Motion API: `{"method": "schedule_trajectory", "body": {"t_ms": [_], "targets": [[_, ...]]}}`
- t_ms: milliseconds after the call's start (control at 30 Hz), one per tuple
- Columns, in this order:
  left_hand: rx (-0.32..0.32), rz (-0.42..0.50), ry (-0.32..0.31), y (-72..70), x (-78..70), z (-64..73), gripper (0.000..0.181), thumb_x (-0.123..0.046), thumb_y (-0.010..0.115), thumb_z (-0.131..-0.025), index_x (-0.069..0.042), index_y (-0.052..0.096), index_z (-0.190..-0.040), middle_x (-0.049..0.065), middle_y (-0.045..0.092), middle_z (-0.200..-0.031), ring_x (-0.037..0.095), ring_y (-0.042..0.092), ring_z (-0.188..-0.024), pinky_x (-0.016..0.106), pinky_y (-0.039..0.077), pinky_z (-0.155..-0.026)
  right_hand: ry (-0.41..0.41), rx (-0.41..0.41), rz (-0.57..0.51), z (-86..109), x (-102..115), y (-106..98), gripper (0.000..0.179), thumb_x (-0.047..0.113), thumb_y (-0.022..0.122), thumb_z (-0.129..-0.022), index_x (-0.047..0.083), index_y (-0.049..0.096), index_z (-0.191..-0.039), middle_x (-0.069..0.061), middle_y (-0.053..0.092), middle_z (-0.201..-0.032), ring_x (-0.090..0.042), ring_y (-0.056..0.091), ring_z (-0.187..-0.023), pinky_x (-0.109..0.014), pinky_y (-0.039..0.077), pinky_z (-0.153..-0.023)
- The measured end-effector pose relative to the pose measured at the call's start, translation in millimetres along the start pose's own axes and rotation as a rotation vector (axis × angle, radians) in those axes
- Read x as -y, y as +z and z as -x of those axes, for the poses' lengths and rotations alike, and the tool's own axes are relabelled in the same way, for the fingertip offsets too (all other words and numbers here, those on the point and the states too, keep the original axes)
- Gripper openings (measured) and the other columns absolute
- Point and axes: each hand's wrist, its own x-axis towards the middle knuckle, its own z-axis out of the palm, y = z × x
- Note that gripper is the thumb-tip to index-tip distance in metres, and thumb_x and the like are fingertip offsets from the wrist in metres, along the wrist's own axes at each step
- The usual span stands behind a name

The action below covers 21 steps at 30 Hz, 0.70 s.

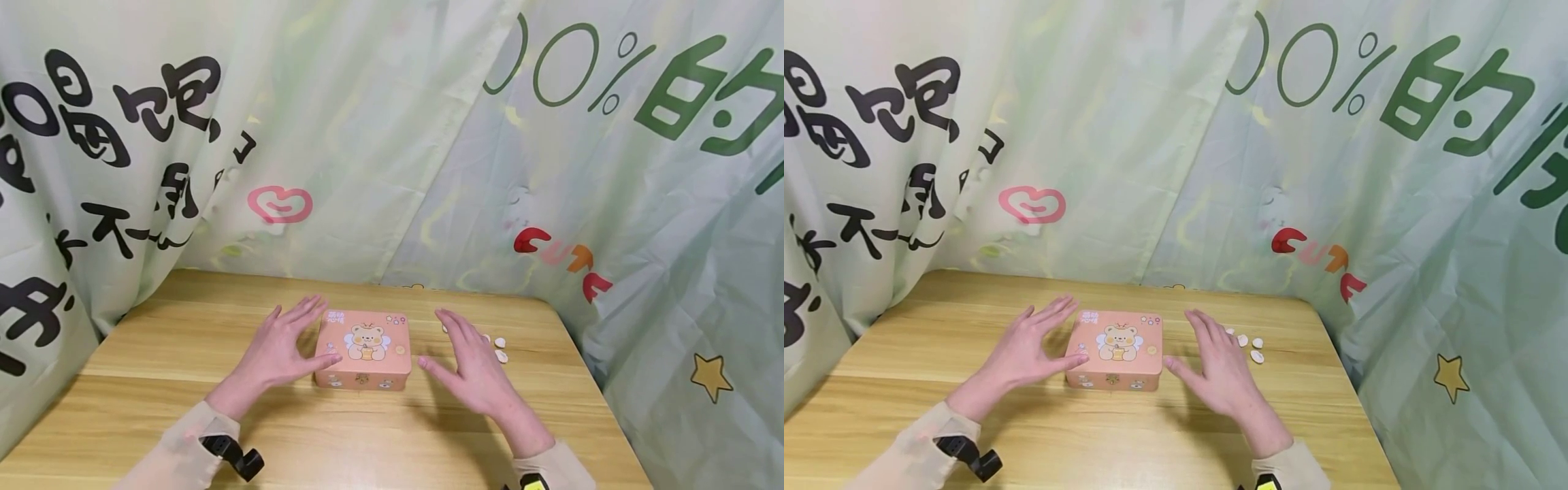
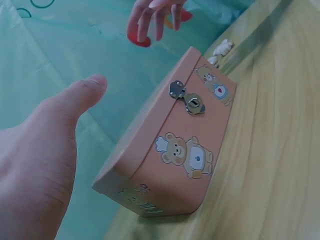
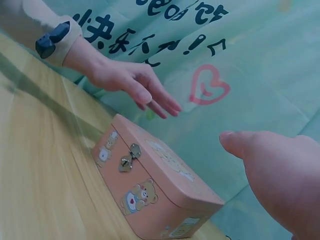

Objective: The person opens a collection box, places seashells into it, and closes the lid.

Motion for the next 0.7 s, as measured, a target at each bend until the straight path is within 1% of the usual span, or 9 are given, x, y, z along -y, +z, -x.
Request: {"method": "schedule_trajectory", "body": {"t_ms": [167,267,433,567,700], "targets": [[0.011,0.066,-0.037,7.2,-3.2,3.3,0.105,-0.083,0.068,-0.083,-0.017,0.046,-0.162,0.007,0.038,-0.167,0.034,0.04,-0.15,0.072,0.029,-0.114,0.007,0.0,-0.054,2.9,4.4,3.8,0.083,0.059,0.066,-0.1,0.012,0.037,-0.163,-0.011,0.045,-0.162,-0.034,0.044,-0.146,-0.064,0.038,-0.113],[0.025,0.101,-0.063,12.8,-5.0,5.8,0.105,-0.083,0.068,-0.083,-0.018,0.045,-0.162,0.007,0.034,-0.169,0.037,0.04,-0.15,0.072,0.029,-0.114,0.023,0.009,-0.096,5.2,8.2,6.8,0.082,0.059,0.066,-0.1,0.014,0.038,-0.163,-0.008,0.048,-0.159,-0.031,0.051,-0.14,-0.059,0.043,-0.109],[0.04,0.144,-0.103,22.7,-6.3,9.5,0.106,-0.083,0.068,-0.082,-0.019,0.043,-0.163,0.007,0.031,-0.17,0.04,0.039,-0.149,0.072,0.03,-0.113,0.054,0.03,-0.211,8.7,14.9,12.0,0.079,0.056,0.069,-0.099,0.02,0.039,-0.162,-0.002,0.05,-0.158,-0.026,0.055,-0.134,-0.058,0.049,-0.102],[0.039,0.163,-0.111,29.6,-6.9,12.5,0.105,-0.081,0.07,-0.083,-0.017,0.044,-0.162,0.008,0.031,-0.17,0.043,0.041,-0.147,0.074,0.031,-0.111,0.04,0.028,-0.292,11.0,16.8,17.8,0.073,0.048,0.072,-0.1,0.019,0.042,-0.16,-0.006,0.053,-0.155,-0.026,0.058,-0.129,-0.057,0.05,-0.099],[0.044,0.174,-0.111,34.7,-9.0,14.9,0.104,-0.08,0.07,-0.083,-0.018,0.044,-0.163,0.007,0.03,-0.17,0.043,0.04,-0.148,0.074,0.031,-0.111,0.008,0.022,-0.375,11.8,19.4,22.6,0.065,0.037,0.076,-0.099,0.013,0.049,-0.154,-0.011,0.061,-0.144,-0.029,0.064,-0.119,-0.055,0.053,-0.094]]}}
